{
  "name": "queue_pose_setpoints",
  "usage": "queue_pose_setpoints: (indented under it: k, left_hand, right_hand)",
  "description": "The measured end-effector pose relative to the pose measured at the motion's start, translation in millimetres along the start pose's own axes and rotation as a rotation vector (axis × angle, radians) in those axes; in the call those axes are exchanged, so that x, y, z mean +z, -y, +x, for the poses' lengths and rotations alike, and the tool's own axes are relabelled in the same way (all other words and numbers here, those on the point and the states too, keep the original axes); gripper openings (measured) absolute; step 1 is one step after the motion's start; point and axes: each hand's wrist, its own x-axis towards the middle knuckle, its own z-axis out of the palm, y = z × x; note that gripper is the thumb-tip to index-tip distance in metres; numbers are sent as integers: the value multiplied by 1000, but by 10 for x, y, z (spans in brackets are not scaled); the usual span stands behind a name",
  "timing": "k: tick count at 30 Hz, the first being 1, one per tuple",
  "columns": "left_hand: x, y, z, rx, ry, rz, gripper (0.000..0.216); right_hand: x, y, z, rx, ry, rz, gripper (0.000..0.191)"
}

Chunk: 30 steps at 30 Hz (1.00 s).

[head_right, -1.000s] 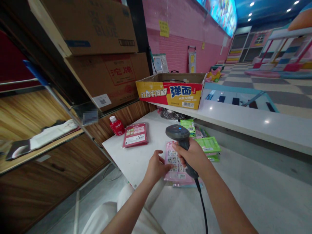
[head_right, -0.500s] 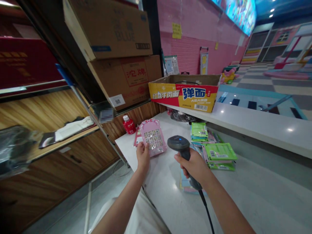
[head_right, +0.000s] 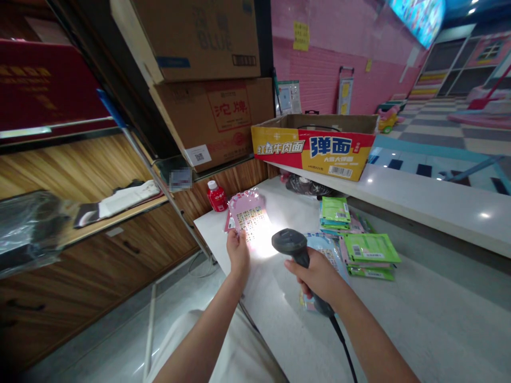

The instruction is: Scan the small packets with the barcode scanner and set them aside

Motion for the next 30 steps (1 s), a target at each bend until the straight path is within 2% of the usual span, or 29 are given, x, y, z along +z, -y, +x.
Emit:
queue_pose_setpoints:
  k: [12,19,22,25,27,30]
  left_hand:
    - [2,3,-14,0,33,-106,16]
    - [-64,-55,-7,9,0,-69,21]
    - [-130,-87,150,49,-69,-11,24]
    - [-196,-121,445,55,-137,131,26]
    - [-239,-130,653,74,-152,285,23]
    - [-318,-115,846,130,-105,578,18]
  right_hand:
    - [27,25,-17,37,15,-7,25]
    - [14,55,-38,-5,-50,33,28]
    - [-9,58,-37,-25,-65,30,29]
    - [-23,56,-27,-38,-72,36,30]
    - [-25,54,-23,-34,-71,40,31]
    - [-29,57,-23,-23,-80,46,32]
